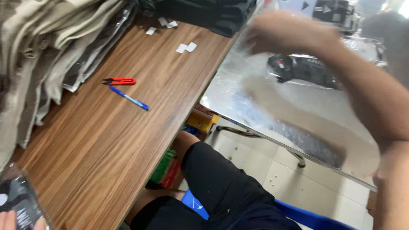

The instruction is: The person writes on small white paper labels with a blue pen, then uses red-handled pliers to trim the labels. They place the trimmed labels onto packaged socks and repeat the process for additional packages.

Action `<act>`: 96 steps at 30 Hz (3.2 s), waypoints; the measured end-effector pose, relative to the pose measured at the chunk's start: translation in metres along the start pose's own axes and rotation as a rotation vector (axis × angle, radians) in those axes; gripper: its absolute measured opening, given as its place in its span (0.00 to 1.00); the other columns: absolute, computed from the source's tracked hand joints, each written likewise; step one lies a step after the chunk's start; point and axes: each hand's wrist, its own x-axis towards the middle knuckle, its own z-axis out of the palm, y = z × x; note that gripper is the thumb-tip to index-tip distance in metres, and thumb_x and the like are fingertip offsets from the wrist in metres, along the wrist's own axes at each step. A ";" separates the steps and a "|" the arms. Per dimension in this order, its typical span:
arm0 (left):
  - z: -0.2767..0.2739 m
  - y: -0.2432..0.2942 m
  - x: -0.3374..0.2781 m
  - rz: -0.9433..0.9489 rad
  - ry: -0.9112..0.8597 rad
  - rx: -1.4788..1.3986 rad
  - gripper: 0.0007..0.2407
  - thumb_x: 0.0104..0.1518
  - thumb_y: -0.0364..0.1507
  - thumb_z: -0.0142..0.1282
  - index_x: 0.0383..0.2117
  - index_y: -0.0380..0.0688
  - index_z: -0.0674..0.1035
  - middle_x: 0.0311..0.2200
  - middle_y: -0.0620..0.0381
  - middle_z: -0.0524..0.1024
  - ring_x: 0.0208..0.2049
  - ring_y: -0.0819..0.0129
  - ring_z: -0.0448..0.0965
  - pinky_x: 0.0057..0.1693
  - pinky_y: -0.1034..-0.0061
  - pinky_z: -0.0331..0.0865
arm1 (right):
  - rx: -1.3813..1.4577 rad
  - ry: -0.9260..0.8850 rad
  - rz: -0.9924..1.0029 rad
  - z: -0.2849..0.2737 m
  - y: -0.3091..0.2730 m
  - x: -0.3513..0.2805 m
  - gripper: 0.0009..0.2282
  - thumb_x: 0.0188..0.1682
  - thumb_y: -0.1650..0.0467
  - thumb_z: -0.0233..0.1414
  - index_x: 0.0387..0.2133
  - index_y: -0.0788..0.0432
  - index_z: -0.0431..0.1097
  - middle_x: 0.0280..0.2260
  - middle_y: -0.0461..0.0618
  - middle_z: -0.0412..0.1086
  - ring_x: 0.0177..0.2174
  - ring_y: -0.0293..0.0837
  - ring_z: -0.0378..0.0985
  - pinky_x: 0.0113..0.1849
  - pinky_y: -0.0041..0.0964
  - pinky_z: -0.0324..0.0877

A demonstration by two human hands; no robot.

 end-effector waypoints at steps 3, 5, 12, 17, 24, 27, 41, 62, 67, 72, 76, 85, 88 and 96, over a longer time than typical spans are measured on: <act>0.011 0.026 0.008 -0.008 -0.198 -0.065 0.12 0.49 0.31 0.61 0.39 0.41 0.81 0.42 0.25 0.77 0.46 0.24 0.77 0.54 0.34 0.73 | -0.243 -0.103 0.357 0.018 0.084 -0.061 0.29 0.37 0.58 0.68 0.54 0.51 0.74 0.41 0.55 0.79 0.41 0.54 0.82 0.43 0.47 0.76; 0.018 0.062 0.012 -0.072 -0.282 -0.096 0.10 0.50 0.30 0.59 0.38 0.44 0.80 0.43 0.28 0.78 0.48 0.24 0.79 0.57 0.36 0.75 | -0.353 -0.199 0.476 0.038 0.122 -0.091 0.34 0.35 0.56 0.70 0.57 0.50 0.72 0.39 0.59 0.79 0.41 0.54 0.81 0.44 0.46 0.75; 0.023 0.132 0.015 -0.647 -0.580 -0.098 0.26 0.45 0.41 0.63 0.49 0.35 0.81 0.56 0.33 0.75 0.59 0.34 0.75 0.63 0.48 0.70 | -0.345 0.098 0.471 0.077 0.176 -0.144 0.14 0.61 0.60 0.51 0.56 0.45 0.75 0.45 0.54 0.78 0.41 0.54 0.82 0.48 0.52 0.75; 0.018 0.142 0.011 -0.675 -0.438 -0.189 0.27 0.46 0.41 0.63 0.52 0.39 0.79 0.61 0.39 0.73 0.60 0.40 0.72 0.64 0.48 0.68 | -0.380 0.087 0.422 0.069 0.160 -0.130 0.15 0.55 0.57 0.53 0.51 0.45 0.78 0.55 0.49 0.74 0.41 0.53 0.81 0.46 0.50 0.76; 0.006 0.167 0.033 -0.782 -0.504 -0.166 0.28 0.54 0.37 0.57 0.63 0.42 0.73 0.70 0.42 0.65 0.71 0.45 0.61 0.74 0.37 0.51 | -0.500 0.062 0.072 0.100 0.098 -0.130 0.31 0.37 0.44 0.55 0.42 0.54 0.78 0.41 0.50 0.74 0.41 0.47 0.78 0.47 0.47 0.72; -0.015 0.178 0.075 -0.786 -0.523 -0.199 0.26 0.58 0.36 0.55 0.63 0.40 0.72 0.69 0.40 0.64 0.73 0.44 0.61 0.73 0.40 0.51 | -0.501 0.008 0.185 0.111 0.091 -0.131 0.18 0.49 0.53 0.54 0.37 0.54 0.76 0.35 0.47 0.74 0.36 0.46 0.79 0.44 0.43 0.75; -0.068 0.242 0.263 -0.953 -0.181 -0.864 0.23 0.67 0.32 0.53 0.67 0.40 0.65 0.66 0.46 0.68 0.68 0.57 0.68 0.71 0.64 0.59 | 0.648 0.416 -0.241 0.034 -0.049 -0.080 0.06 0.63 0.72 0.48 0.40 0.64 0.67 0.32 0.51 0.73 0.31 0.40 0.79 0.32 0.33 0.73; -0.073 0.225 0.276 -1.385 0.303 -1.526 0.12 0.65 0.24 0.55 0.52 0.31 0.76 0.43 0.55 0.82 0.41 0.78 0.81 0.49 0.80 0.76 | 1.174 -0.073 -0.711 0.070 -0.271 0.010 0.24 0.54 0.76 0.53 0.65 0.60 0.59 0.53 0.54 0.68 0.46 0.42 0.78 0.48 0.33 0.75; -0.070 0.240 0.273 -1.425 0.487 -1.747 0.13 0.66 0.26 0.54 0.54 0.32 0.74 0.44 0.54 0.82 0.40 0.74 0.82 0.48 0.77 0.76 | 0.592 0.343 -0.889 0.074 -0.273 0.000 0.15 0.51 0.77 0.61 0.52 0.58 0.74 0.47 0.53 0.72 0.42 0.44 0.81 0.42 0.33 0.78; -0.074 0.253 0.267 -1.301 0.307 -1.430 0.18 0.58 0.20 0.63 0.55 0.34 0.74 0.47 0.59 0.79 0.47 0.78 0.79 0.56 0.79 0.75 | 0.280 0.612 -1.160 0.077 -0.284 -0.001 0.10 0.44 0.74 0.63 0.39 0.64 0.76 0.40 0.63 0.71 0.36 0.47 0.79 0.36 0.38 0.79; -0.087 0.250 0.259 -1.306 0.228 -1.275 0.18 0.59 0.19 0.63 0.55 0.35 0.74 0.47 0.60 0.79 0.46 0.80 0.78 0.55 0.81 0.75 | 0.254 0.487 -1.116 0.077 -0.308 0.026 0.01 0.56 0.74 0.61 0.36 0.61 0.77 0.36 0.51 0.76 0.34 0.40 0.80 0.34 0.34 0.77; -0.119 0.257 0.242 -1.438 0.107 -1.416 0.17 0.55 0.20 0.65 0.52 0.34 0.77 0.41 0.62 0.81 0.39 0.82 0.78 0.45 0.83 0.75 | 1.210 0.233 -0.600 0.160 -0.319 -0.017 0.13 0.54 0.77 0.53 0.52 0.65 0.66 0.37 0.45 0.75 0.36 0.33 0.78 0.39 0.26 0.75; -0.133 0.255 0.243 -1.422 -0.141 -1.274 0.17 0.55 0.21 0.66 0.51 0.33 0.78 0.39 0.62 0.80 0.38 0.83 0.76 0.46 0.84 0.73 | 1.119 0.274 -0.677 0.185 -0.308 -0.028 0.14 0.56 0.80 0.55 0.55 0.67 0.66 0.37 0.50 0.75 0.37 0.37 0.78 0.41 0.29 0.73; -0.162 0.236 0.269 -1.346 -0.709 -1.061 0.14 0.48 0.28 0.70 0.39 0.35 0.81 0.32 0.58 0.83 0.33 0.80 0.77 0.42 0.80 0.73 | 1.470 -0.086 -0.425 0.272 -0.308 -0.080 0.05 0.57 0.80 0.49 0.42 0.66 0.72 0.32 0.46 0.67 0.28 0.35 0.69 0.31 0.29 0.67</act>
